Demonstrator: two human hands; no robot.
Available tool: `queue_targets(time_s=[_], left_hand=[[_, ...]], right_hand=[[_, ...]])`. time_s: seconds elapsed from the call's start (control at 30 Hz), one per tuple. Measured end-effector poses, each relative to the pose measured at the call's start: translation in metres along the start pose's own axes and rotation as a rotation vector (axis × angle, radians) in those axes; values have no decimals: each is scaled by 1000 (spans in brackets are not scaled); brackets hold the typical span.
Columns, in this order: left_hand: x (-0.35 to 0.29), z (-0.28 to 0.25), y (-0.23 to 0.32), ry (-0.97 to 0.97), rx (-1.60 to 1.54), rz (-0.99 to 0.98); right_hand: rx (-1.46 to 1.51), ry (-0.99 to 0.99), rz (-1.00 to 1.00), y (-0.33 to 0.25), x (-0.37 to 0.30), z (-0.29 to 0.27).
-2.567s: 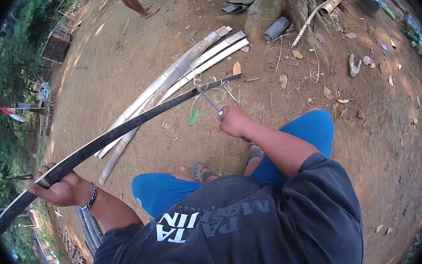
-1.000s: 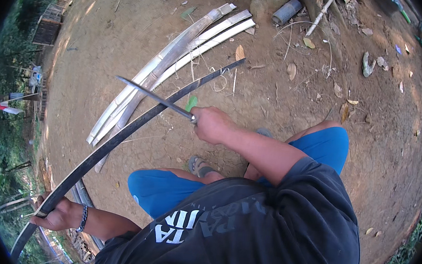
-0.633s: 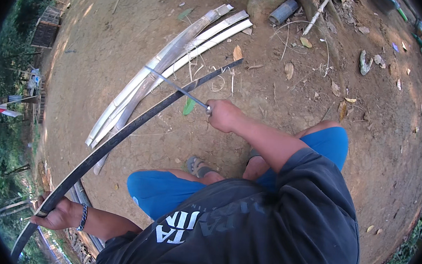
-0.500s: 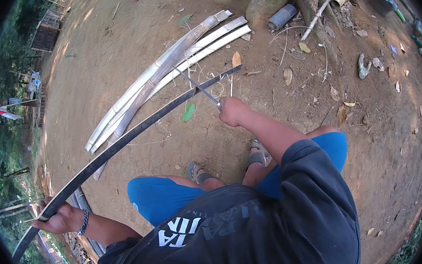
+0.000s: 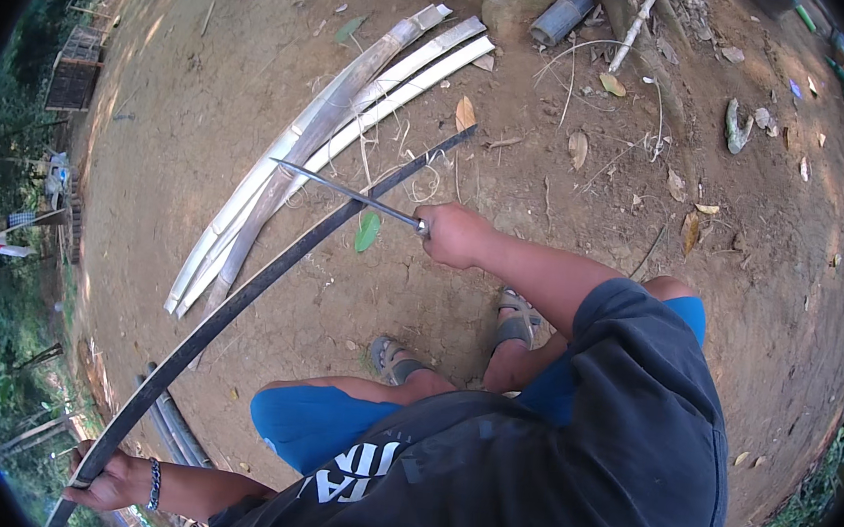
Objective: The person sits on the ground and uses a machete to split a long bamboo pole into thin strips. They repeatedly strike the bamboo to separate it, then flip the piece over to continue splitting the other side. The finished strips are placed on the ground nearby.
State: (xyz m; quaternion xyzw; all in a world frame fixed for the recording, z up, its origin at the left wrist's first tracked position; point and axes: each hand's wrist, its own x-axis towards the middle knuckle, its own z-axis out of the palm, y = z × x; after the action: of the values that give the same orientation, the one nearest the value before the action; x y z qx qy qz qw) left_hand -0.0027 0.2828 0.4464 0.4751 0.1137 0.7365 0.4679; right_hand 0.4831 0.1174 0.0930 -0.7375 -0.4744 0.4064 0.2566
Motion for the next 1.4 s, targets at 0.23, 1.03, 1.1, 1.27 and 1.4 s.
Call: queue_targets(time_s=[0.23,1.03,1.1,1.27,1.4], left_hand=[[39,-4,-7,59,123,64],[37,4,-9,315,442,221],[49,-9,-6,50,314,50],[41,-23,-18,-22,64,35],[-6,33,-32,-117,-134,27]], right_hand=[[-53,-42,147,81,44,-17],[-353,39,526,245,131,-9],[-476,-77,486,284,144,4],[-376,84,522,305,116,58],[291,314,721,223,73,77]])
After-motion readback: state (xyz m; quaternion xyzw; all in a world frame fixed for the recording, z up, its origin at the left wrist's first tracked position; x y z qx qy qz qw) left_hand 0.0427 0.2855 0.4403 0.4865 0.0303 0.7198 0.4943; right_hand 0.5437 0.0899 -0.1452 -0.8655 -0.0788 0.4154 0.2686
